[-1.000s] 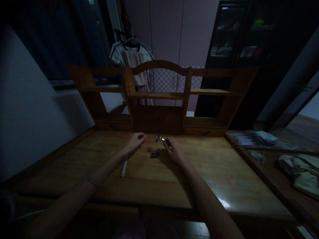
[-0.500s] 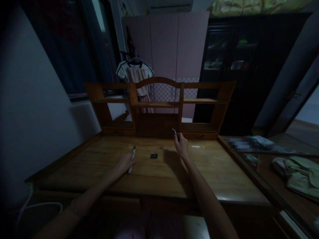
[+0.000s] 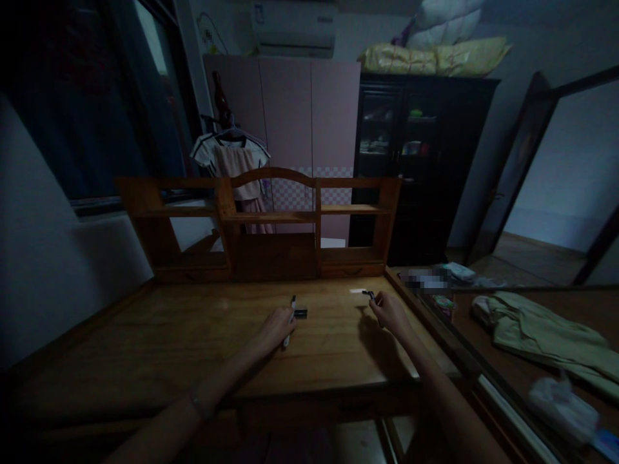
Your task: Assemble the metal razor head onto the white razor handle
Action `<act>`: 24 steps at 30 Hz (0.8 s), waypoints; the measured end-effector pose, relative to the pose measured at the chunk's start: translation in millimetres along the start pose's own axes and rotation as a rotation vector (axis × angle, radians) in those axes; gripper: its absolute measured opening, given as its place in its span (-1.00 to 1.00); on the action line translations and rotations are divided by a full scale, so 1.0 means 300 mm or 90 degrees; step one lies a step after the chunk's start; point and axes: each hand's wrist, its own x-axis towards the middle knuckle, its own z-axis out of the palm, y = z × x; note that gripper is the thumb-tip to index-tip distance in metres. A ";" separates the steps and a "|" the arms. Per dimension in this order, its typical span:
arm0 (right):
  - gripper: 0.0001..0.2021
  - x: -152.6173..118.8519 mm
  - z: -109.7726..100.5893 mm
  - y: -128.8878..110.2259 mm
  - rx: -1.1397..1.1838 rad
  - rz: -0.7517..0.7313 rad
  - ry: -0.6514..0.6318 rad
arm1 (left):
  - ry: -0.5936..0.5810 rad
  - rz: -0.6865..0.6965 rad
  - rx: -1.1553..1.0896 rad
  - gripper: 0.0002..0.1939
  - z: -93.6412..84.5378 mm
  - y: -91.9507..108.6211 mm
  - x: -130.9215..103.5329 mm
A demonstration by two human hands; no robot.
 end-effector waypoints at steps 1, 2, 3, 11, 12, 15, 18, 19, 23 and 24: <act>-0.71 -0.010 -0.009 0.034 -0.020 0.006 -0.008 | -0.008 0.007 -0.001 -0.80 0.017 0.043 0.015; -0.72 -0.020 -0.017 0.062 -0.030 0.009 -0.017 | -0.013 0.017 -0.003 -0.79 0.035 0.090 0.029; -0.72 -0.030 -0.023 0.083 -0.033 0.009 -0.026 | -0.019 0.030 -0.006 -0.79 0.053 0.139 0.041; -0.74 -0.081 -0.047 0.083 -0.105 -0.010 -0.025 | -0.051 0.104 -0.030 -0.74 0.162 0.498 0.073; -0.75 -0.081 -0.048 0.077 -0.117 -0.018 -0.025 | -0.055 0.108 -0.034 -0.73 0.168 0.530 0.070; -0.78 -0.082 -0.049 0.067 -0.139 -0.032 -0.033 | -0.071 0.101 -0.040 -0.73 0.175 0.599 0.060; -0.79 -0.083 -0.045 0.068 -0.149 -0.030 -0.043 | -0.073 0.075 -0.043 -0.72 0.176 0.624 0.054; -0.80 -0.084 -0.041 0.071 -0.152 -0.027 -0.046 | -0.071 0.062 -0.042 -0.72 0.176 0.625 0.054; -0.83 -0.091 -0.032 0.068 -0.186 -0.010 -0.031 | -0.057 0.029 -0.035 -0.70 0.172 0.610 0.058; -0.82 -0.094 -0.040 0.055 -0.197 -0.005 -0.014 | -0.055 0.028 -0.033 -0.69 0.165 0.603 0.056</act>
